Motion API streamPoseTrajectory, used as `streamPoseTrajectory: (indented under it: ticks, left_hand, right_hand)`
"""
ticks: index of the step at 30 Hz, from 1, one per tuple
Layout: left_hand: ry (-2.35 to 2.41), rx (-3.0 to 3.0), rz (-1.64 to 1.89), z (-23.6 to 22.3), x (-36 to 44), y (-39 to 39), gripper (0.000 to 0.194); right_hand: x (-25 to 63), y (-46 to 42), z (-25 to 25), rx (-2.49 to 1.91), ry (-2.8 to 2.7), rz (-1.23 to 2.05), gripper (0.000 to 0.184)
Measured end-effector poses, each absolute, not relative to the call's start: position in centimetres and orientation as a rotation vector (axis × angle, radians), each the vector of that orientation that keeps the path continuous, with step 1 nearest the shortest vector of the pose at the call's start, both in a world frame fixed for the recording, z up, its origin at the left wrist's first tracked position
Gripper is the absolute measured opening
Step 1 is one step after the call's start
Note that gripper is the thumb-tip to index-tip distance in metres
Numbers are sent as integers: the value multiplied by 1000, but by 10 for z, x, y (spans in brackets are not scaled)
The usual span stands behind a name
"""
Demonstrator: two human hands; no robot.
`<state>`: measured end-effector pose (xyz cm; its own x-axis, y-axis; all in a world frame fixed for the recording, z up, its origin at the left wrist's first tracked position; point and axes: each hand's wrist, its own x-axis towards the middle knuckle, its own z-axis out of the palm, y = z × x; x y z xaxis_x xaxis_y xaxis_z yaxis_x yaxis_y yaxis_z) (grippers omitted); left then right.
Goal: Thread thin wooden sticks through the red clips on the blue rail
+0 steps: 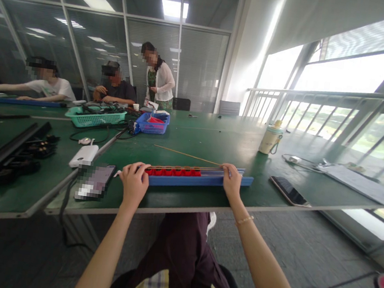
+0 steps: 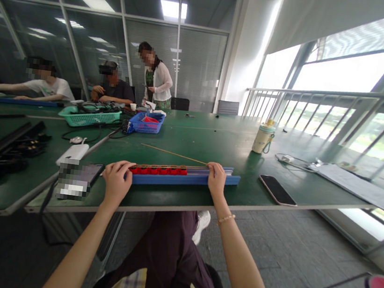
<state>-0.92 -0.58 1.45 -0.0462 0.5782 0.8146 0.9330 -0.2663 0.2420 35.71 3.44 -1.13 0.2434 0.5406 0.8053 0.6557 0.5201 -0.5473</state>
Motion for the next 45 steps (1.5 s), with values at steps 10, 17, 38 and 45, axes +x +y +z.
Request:
streamPoseTrajectory:
  ticks: [10, 17, 38, 45]
  left_hand:
    - [-1646, -1800, -1294, 14, -8, -4, 36]
    - [-1665, -1743, -1334, 14, -8, -4, 40]
    - [-1708, -1845, -1151, 13, -7, -6, 37]
    - [-1710, -1839, -1156, 13, -7, -6, 37]
  right_hand:
    - [354, 30, -5, -1054, -1488, -123, 26]
    - [352, 30, -3, -1039, -1541, -120, 26]
    - [353, 39, -13, -1091, -1508, -193, 28]
    - [354, 42, -16, -1165, -1549, -229, 31]
